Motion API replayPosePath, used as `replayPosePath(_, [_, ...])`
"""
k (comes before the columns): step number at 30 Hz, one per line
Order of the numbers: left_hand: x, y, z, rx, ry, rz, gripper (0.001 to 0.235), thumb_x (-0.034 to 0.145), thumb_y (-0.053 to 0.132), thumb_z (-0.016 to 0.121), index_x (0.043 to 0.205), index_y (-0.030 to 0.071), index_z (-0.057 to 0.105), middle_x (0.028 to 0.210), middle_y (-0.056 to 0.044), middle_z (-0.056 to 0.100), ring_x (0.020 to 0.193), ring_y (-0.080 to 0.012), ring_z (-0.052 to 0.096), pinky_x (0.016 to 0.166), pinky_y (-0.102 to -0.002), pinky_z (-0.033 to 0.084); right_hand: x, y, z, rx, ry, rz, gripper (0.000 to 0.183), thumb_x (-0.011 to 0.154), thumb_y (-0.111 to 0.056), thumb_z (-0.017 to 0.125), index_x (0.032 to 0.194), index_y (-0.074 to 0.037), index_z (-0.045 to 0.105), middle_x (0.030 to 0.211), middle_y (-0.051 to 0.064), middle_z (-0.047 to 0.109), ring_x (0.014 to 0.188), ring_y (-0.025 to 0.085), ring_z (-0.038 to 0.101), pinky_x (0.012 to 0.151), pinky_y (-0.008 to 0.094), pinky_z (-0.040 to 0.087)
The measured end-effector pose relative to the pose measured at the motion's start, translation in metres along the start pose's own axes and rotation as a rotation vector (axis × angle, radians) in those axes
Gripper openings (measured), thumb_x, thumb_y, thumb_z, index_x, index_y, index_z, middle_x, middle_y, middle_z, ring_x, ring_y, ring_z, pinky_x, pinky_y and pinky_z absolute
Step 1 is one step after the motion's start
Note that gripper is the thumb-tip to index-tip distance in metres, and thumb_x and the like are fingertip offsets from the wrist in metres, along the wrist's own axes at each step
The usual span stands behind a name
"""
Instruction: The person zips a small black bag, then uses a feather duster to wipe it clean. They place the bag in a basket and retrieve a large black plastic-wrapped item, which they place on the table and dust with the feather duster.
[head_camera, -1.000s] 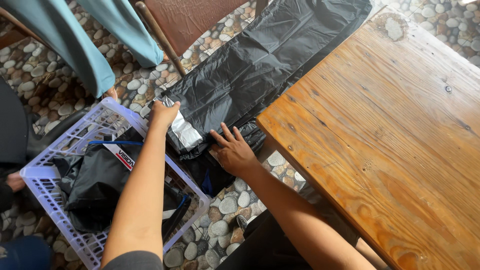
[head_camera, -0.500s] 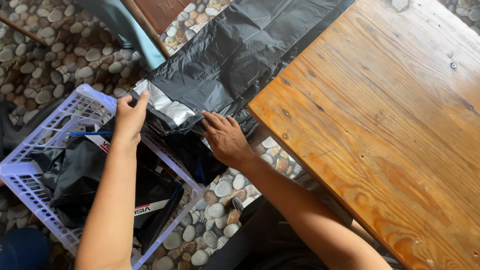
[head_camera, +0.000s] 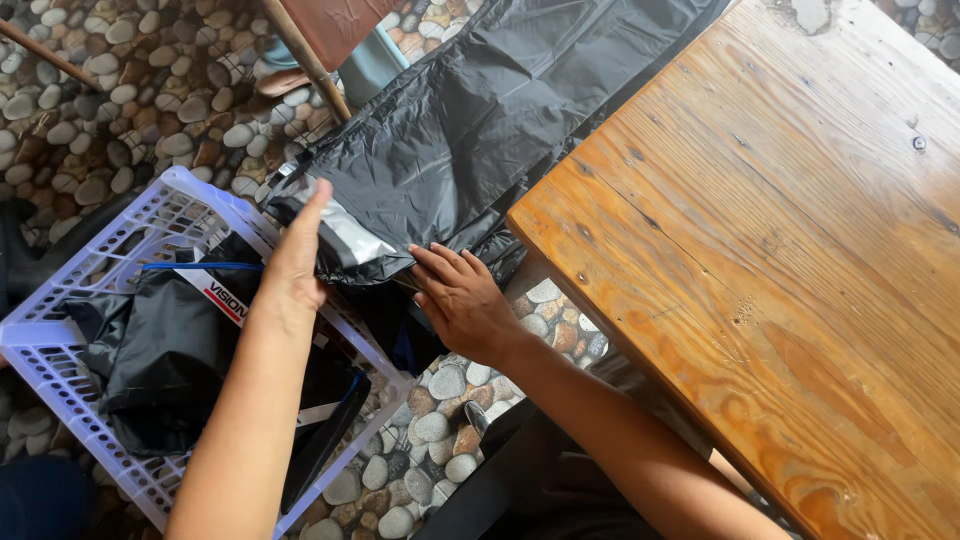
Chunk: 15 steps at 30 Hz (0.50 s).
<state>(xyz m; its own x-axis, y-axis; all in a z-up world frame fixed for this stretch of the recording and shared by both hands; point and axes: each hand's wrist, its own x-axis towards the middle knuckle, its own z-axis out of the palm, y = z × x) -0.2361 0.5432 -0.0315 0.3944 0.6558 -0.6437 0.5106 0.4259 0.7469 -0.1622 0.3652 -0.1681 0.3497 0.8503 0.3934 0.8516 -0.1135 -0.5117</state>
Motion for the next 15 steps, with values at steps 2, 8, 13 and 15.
replayPosePath(2, [0.011,-0.006,0.007,-0.193,0.150,0.042,0.105,0.085,0.047,0.085,0.153,-0.008,0.027,0.149,-0.035,0.040,0.137,-0.0465,0.050,0.100,-0.065,0.048,-0.002,0.004,0.001,0.007,-0.018,-0.013,0.037,0.109,-0.038,0.047,0.130,-0.014,0.064,0.149,0.003,0.054,0.143,0.029,0.049,0.113,0.054,0.036])
replayPosePath(8, [0.053,-0.023,0.006,-0.209,0.263,0.120,0.075,0.075,0.021,0.088,0.131,-0.014,0.051,0.115,-0.030,0.060,0.105,-0.0398,0.069,0.076,-0.055,0.059,-0.004,0.017,0.011,0.272,0.315,0.384,0.010,0.103,-0.022,0.058,0.101,-0.013,0.059,0.113,0.004,0.057,0.122,0.028,0.057,0.107,0.042,0.044])
replayPosePath(13, [0.059,-0.005,-0.012,-0.296,0.245,0.154,0.065,0.073,0.020,0.090,0.123,-0.009,0.060,0.103,-0.025,0.067,0.093,-0.0335,0.074,0.069,-0.053,0.061,0.005,0.035,0.034,0.817,0.455,0.893,0.045,0.106,-0.026,0.056,0.137,0.001,0.039,0.120,0.023,0.051,0.103,0.039,0.068,0.083,0.043,0.063])
replayPosePath(15, [0.059,0.001,-0.014,-0.337,0.222,0.165,0.061,0.073,0.019,0.090,0.121,-0.007,0.063,0.100,-0.023,0.070,0.088,-0.0326,0.076,0.066,-0.051,0.062,0.023,0.025,0.016,1.178,0.503,1.093,0.059,0.107,-0.028,0.051,0.148,0.007,0.029,0.125,0.031,0.052,0.094,0.042,0.074,0.077,0.047,0.066])
